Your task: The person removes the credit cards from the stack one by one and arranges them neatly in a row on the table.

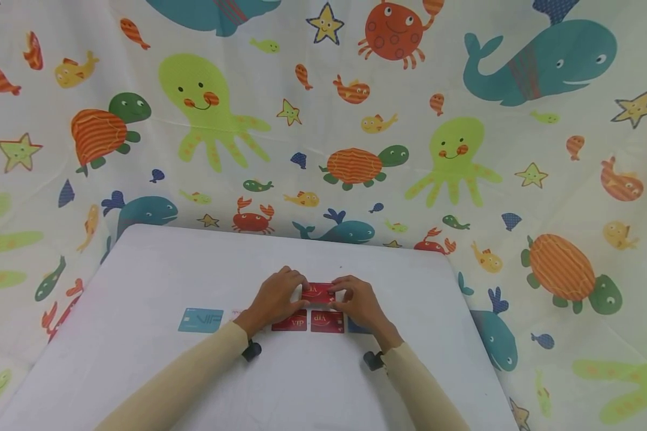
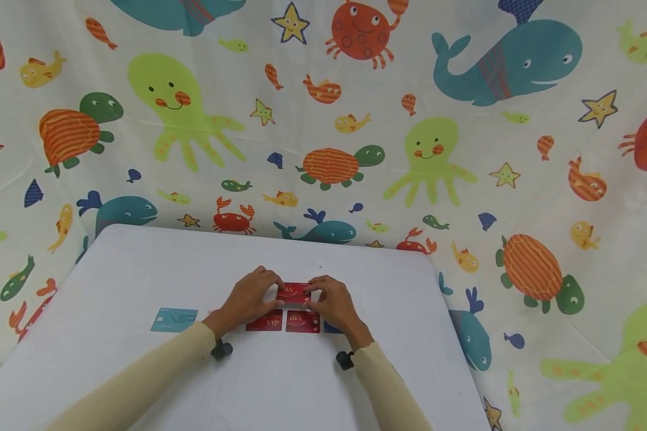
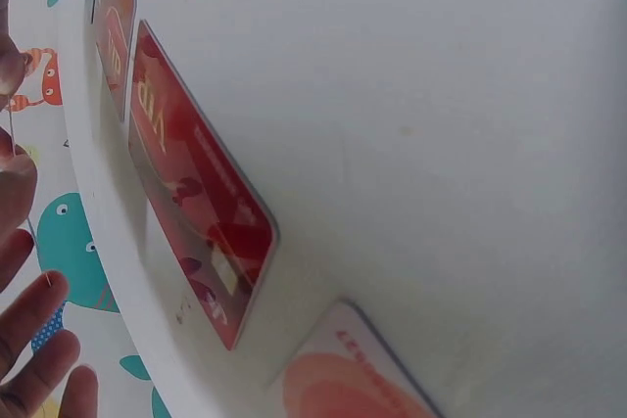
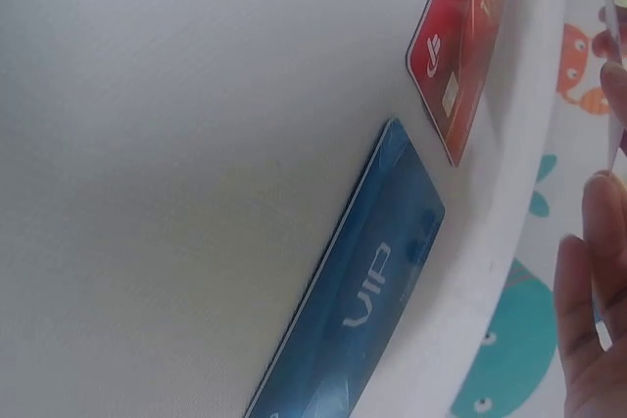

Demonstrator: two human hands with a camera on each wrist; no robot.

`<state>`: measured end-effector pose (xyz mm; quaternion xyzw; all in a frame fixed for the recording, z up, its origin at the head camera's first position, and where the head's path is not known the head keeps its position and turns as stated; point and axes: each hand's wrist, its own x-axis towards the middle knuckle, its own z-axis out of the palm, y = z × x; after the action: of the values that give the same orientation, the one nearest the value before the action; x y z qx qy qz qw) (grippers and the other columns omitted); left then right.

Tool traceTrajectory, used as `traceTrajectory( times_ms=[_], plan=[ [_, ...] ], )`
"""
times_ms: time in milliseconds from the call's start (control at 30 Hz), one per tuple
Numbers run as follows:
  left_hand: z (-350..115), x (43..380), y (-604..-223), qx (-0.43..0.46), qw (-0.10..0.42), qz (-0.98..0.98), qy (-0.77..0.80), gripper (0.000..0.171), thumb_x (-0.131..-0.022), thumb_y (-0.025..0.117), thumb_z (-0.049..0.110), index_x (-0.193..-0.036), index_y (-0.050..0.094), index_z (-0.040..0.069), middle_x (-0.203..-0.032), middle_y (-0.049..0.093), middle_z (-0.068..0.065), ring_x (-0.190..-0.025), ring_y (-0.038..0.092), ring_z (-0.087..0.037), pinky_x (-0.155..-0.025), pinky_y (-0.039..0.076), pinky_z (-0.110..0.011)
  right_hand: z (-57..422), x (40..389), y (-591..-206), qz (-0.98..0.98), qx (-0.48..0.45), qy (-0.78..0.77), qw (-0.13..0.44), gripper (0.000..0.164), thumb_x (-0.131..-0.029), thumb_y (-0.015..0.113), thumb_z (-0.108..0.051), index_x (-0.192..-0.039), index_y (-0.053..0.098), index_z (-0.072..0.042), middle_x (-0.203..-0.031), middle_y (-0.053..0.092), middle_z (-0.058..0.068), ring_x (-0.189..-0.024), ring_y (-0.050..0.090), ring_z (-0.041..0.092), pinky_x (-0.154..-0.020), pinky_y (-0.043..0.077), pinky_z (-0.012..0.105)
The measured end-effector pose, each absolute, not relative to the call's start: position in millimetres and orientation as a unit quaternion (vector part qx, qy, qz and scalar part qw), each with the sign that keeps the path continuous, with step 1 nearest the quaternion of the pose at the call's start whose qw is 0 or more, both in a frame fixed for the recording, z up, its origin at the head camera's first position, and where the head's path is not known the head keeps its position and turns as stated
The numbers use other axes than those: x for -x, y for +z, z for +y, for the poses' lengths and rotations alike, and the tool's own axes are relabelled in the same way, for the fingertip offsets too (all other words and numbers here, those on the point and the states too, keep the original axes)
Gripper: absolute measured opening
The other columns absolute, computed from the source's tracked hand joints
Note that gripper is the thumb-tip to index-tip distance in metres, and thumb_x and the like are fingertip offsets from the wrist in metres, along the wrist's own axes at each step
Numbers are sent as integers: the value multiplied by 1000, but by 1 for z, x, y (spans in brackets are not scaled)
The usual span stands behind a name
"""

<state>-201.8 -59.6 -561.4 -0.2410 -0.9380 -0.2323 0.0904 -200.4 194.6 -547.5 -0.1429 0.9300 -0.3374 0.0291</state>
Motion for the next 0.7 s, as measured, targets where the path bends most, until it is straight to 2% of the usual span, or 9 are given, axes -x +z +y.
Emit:
traceTrajectory(
  times_ms=[433,700],
  plan=[
    [-52,197,-558,257,95,-934,-231,43,-83,91,45,-117,78,21,-123,78,1,-110,64,-16,-101,60,-36,205,192,-543,928,151,-341,17,31,-88,89,-25,-118,82,-23,-132,73,-5,-86,62,10,-74,57,22],
    [-45,197,-556,263,98,-933,-226,42,-84,90,47,-117,78,23,-123,78,4,-109,64,-13,-100,60,-35,211,187,-541,926,150,-345,10,31,-88,89,-25,-118,82,-24,-132,73,-5,-86,62,11,-74,57,23]
  ],
)
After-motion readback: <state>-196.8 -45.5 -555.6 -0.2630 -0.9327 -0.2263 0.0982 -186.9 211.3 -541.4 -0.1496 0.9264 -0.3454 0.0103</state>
